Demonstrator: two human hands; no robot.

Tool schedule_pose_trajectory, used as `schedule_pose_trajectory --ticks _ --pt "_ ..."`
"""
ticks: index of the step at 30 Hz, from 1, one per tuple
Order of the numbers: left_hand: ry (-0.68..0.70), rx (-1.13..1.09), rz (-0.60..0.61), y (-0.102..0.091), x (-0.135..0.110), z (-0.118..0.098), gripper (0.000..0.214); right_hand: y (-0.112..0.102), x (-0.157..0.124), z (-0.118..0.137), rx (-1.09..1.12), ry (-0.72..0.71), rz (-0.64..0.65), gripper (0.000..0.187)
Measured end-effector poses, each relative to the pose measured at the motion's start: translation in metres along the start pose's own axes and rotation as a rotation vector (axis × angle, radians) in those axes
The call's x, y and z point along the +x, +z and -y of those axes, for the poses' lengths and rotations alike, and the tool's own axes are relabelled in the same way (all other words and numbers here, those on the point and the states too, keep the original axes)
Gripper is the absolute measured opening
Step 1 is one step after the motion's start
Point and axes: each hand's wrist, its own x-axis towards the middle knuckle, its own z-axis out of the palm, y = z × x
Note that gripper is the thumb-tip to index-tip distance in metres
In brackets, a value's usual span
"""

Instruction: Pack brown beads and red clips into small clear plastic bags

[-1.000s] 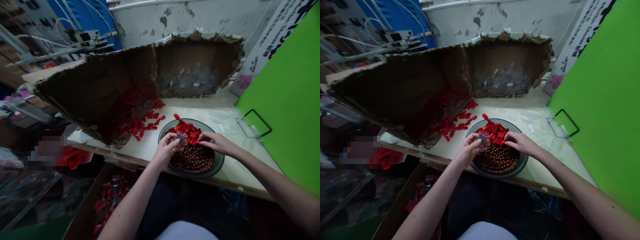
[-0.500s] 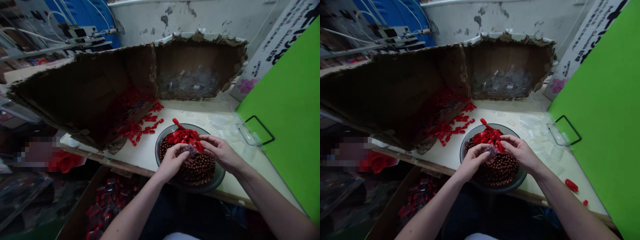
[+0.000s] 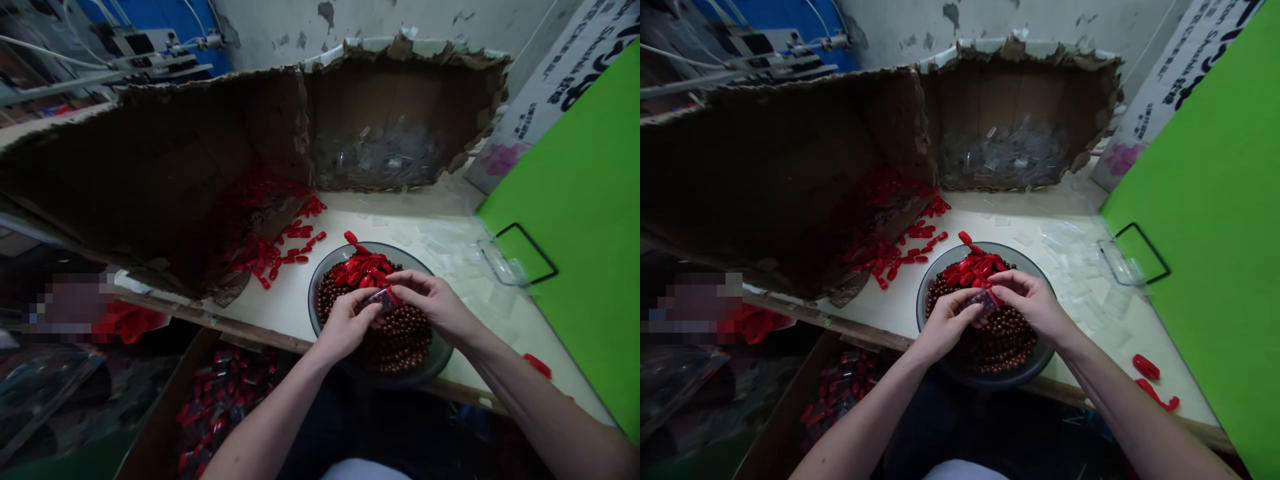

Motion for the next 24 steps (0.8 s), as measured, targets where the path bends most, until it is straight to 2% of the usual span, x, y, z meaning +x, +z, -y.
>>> schedule_pose_trajectory --ticks 9,13,17,24 --pt "-0.007 -0.049 -0.115 0.001 -0.001 0.007 0.034 0.022 -0.006 -0.005 0.111 -0.018 -0.149 0.028" --pt "0.016 -0.003 -0.148 0.001 -0.003 0.006 0.032 0.030 -0.006 -0.007 0.128 -0.043 -0.193 0.028" --pt "0.045 0.061 -0.188 0.000 -0.005 0.005 0.031 0.034 -0.007 -0.012 0.057 -0.075 -0.222 0.028" --pt "0.027 -0.028 -0.209 0.000 -0.001 0.009 0.030 0.040 -0.005 -0.015 -0.046 -0.165 -0.262 0.027"
